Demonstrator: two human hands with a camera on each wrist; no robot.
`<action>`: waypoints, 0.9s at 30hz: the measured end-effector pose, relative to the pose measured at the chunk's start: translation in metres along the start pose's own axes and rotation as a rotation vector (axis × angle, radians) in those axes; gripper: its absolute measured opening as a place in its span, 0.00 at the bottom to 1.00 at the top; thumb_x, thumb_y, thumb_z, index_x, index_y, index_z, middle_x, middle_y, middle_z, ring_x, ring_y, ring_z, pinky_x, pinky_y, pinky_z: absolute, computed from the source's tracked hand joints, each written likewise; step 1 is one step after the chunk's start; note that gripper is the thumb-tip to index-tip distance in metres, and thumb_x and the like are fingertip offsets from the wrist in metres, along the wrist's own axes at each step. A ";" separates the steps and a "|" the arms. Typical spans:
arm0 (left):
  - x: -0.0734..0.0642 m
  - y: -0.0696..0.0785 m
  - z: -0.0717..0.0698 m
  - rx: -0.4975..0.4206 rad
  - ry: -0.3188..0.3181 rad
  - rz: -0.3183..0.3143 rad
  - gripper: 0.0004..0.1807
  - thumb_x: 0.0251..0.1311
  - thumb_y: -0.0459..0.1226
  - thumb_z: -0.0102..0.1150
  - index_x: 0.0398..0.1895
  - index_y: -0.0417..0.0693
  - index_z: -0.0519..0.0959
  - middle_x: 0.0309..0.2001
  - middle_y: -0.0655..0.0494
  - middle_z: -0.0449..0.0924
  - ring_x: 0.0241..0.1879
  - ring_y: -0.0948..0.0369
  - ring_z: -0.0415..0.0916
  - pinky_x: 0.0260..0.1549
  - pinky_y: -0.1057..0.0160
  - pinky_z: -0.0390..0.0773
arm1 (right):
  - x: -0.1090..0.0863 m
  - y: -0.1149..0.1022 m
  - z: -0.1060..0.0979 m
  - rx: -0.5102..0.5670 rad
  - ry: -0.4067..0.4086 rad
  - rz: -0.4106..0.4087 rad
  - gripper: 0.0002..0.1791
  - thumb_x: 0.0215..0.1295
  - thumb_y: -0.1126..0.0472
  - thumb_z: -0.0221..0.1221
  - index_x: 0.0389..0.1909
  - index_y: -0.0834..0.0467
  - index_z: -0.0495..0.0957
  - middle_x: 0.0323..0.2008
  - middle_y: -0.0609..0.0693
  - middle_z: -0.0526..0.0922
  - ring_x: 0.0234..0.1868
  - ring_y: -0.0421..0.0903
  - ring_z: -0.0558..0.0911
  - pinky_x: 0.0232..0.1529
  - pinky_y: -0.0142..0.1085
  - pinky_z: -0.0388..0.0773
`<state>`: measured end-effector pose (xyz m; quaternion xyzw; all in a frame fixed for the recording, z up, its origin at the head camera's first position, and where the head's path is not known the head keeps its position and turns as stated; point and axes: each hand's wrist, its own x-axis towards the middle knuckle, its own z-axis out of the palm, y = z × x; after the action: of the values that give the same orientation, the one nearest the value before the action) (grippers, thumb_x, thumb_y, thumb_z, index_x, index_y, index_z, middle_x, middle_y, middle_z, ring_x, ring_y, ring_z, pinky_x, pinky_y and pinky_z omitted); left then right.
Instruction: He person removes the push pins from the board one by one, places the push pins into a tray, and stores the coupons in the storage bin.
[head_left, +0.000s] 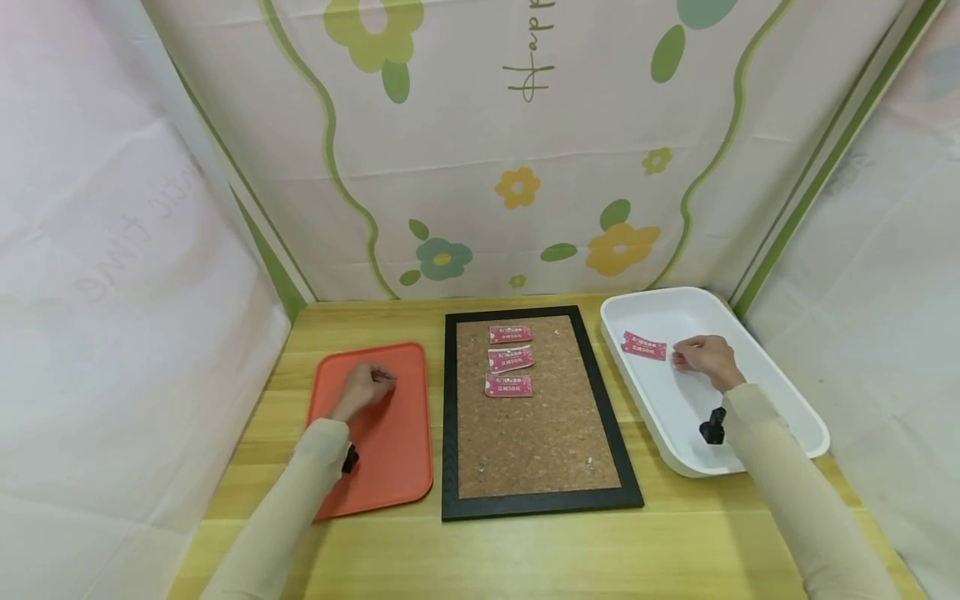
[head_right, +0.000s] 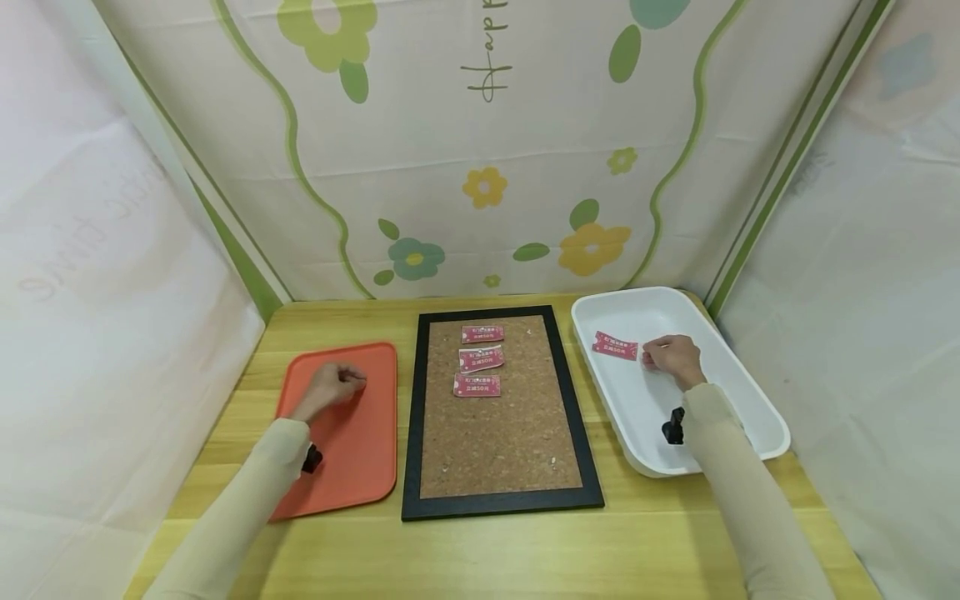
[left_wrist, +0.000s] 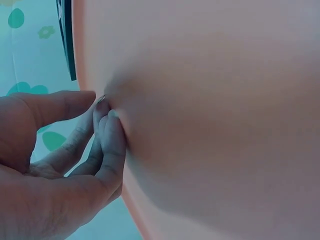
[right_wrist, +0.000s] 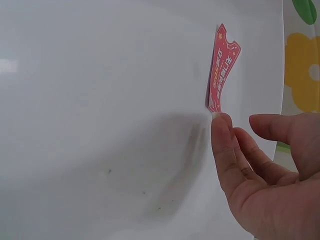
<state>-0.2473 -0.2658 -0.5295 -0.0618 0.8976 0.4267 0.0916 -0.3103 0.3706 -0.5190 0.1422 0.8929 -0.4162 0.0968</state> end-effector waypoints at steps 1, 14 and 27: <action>-0.001 0.001 -0.001 -0.009 -0.008 -0.002 0.14 0.73 0.35 0.60 0.54 0.36 0.83 0.51 0.36 0.85 0.46 0.48 0.84 0.38 0.59 0.85 | -0.001 0.000 -0.001 -0.001 0.002 -0.005 0.30 0.79 0.52 0.53 0.67 0.74 0.71 0.35 0.47 0.91 0.33 0.34 0.89 0.66 0.50 0.77; -0.010 0.011 -0.016 0.026 -0.021 0.035 0.16 0.76 0.38 0.57 0.56 0.36 0.82 0.53 0.36 0.85 0.46 0.46 0.84 0.39 0.54 0.84 | -0.019 -0.018 0.003 0.054 -0.022 -0.159 0.27 0.80 0.54 0.53 0.63 0.74 0.74 0.45 0.61 0.89 0.36 0.36 0.89 0.48 0.39 0.89; -0.013 0.038 -0.009 0.047 -0.014 0.103 0.18 0.77 0.43 0.56 0.60 0.41 0.82 0.57 0.41 0.84 0.56 0.46 0.81 0.50 0.49 0.84 | -0.043 -0.059 0.023 0.044 -0.033 -0.287 0.23 0.81 0.55 0.54 0.61 0.72 0.77 0.55 0.73 0.82 0.35 0.36 0.89 0.42 0.34 0.88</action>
<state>-0.2432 -0.2480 -0.4925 -0.0102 0.9087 0.4100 0.0774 -0.2879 0.3097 -0.4789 0.0086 0.8929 -0.4477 0.0477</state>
